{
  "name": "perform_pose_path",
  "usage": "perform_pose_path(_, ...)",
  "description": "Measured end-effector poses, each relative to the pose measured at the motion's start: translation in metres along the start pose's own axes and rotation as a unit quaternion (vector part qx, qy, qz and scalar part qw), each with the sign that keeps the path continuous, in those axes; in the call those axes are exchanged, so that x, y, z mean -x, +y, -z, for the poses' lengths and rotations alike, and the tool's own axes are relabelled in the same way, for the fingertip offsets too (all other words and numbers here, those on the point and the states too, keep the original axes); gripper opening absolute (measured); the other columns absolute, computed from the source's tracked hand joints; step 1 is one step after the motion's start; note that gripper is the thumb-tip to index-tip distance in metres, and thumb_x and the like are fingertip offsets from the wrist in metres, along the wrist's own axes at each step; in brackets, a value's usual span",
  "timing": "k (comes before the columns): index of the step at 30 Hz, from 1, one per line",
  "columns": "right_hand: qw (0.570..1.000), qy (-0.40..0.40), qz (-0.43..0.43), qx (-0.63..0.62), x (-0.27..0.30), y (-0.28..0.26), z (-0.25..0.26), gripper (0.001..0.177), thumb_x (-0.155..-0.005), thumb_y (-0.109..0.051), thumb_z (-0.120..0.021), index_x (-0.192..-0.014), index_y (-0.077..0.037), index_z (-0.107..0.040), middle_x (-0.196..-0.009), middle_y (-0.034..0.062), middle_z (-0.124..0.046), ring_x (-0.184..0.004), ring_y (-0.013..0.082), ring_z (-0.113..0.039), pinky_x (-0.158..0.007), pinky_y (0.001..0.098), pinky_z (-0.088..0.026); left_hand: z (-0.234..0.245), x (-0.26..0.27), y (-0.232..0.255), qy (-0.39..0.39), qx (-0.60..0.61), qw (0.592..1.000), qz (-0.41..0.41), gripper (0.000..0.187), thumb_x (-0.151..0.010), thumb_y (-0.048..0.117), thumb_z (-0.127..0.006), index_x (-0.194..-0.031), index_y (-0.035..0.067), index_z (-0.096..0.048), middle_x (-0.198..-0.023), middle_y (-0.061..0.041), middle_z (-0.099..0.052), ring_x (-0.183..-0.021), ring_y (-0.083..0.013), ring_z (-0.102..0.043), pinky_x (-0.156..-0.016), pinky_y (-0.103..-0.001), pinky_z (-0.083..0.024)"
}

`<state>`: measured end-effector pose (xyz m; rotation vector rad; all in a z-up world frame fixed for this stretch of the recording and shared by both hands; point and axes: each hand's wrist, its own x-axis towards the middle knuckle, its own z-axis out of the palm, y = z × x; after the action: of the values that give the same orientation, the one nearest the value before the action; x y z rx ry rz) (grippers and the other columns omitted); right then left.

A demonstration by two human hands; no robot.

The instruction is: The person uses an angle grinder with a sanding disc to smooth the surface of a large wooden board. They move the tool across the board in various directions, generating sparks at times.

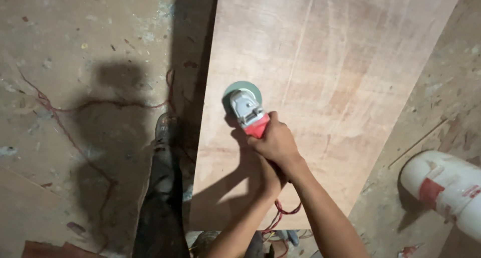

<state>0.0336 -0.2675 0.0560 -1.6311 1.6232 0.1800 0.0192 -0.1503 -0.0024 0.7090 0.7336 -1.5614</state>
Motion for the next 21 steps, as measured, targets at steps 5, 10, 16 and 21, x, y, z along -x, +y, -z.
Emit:
perform_pose_path(5,0.992,0.063,-0.078,-0.072,-0.005,-0.017,0.003,0.062,-0.075,-0.032,-0.079,-0.11,0.009,-0.048,-0.085,0.03,-0.07,-0.082,0.045,-0.073,-0.072,0.0496,-0.059,-0.011,0.007,0.013,-0.006,0.006,1.0,0.018,0.062,-0.106,0.062,-0.034,-0.139,0.012,-0.05,-0.118,-0.002,-0.058,-0.105,-0.0126,-0.06,-0.088,-0.032,-0.052)
perform_pose_path(10,0.997,0.013,-0.064,-0.035,-0.006,-0.033,0.018,0.059,-0.072,-0.029,-0.079,-0.109,0.008,-0.049,-0.082,0.0304,-0.071,-0.08,0.0442,-0.073,-0.072,0.0488,-0.059,-0.017,0.004,0.022,-0.032,-0.09,0.995,-0.033,0.051,-0.106,0.051,-0.042,-0.134,0.009,-0.049,-0.118,-0.003,-0.057,-0.108,-0.0143,-0.06,-0.09,-0.035,-0.054)
perform_pose_path(16,0.999,-0.03,-0.04,0.003,0.002,-0.038,0.012,0.063,-0.069,-0.028,-0.08,-0.111,0.007,-0.048,-0.085,0.0302,-0.07,-0.081,0.0466,-0.071,-0.073,0.0502,-0.057,0.001,0.014,0.014,0.001,0.021,1.0,0.018,0.05,-0.107,0.05,-0.04,-0.134,0.008,-0.049,-0.118,-0.005,-0.059,-0.108,-0.0173,-0.063,-0.091,-0.037,-0.055)
perform_pose_path(21,0.996,0.015,-0.09,0.004,0.001,0.016,0.025,0.067,-0.072,-0.033,-0.08,-0.115,0.008,-0.049,-0.086,0.0299,-0.071,-0.084,0.0441,-0.072,-0.074,0.0484,-0.058,0.008,-0.005,-0.03,-0.034,0.022,0.995,0.088,0.054,-0.104,0.055,-0.04,-0.132,0.01,-0.051,-0.113,-0.006,-0.06,-0.104,-0.0183,-0.063,-0.088,-0.038,-0.055)
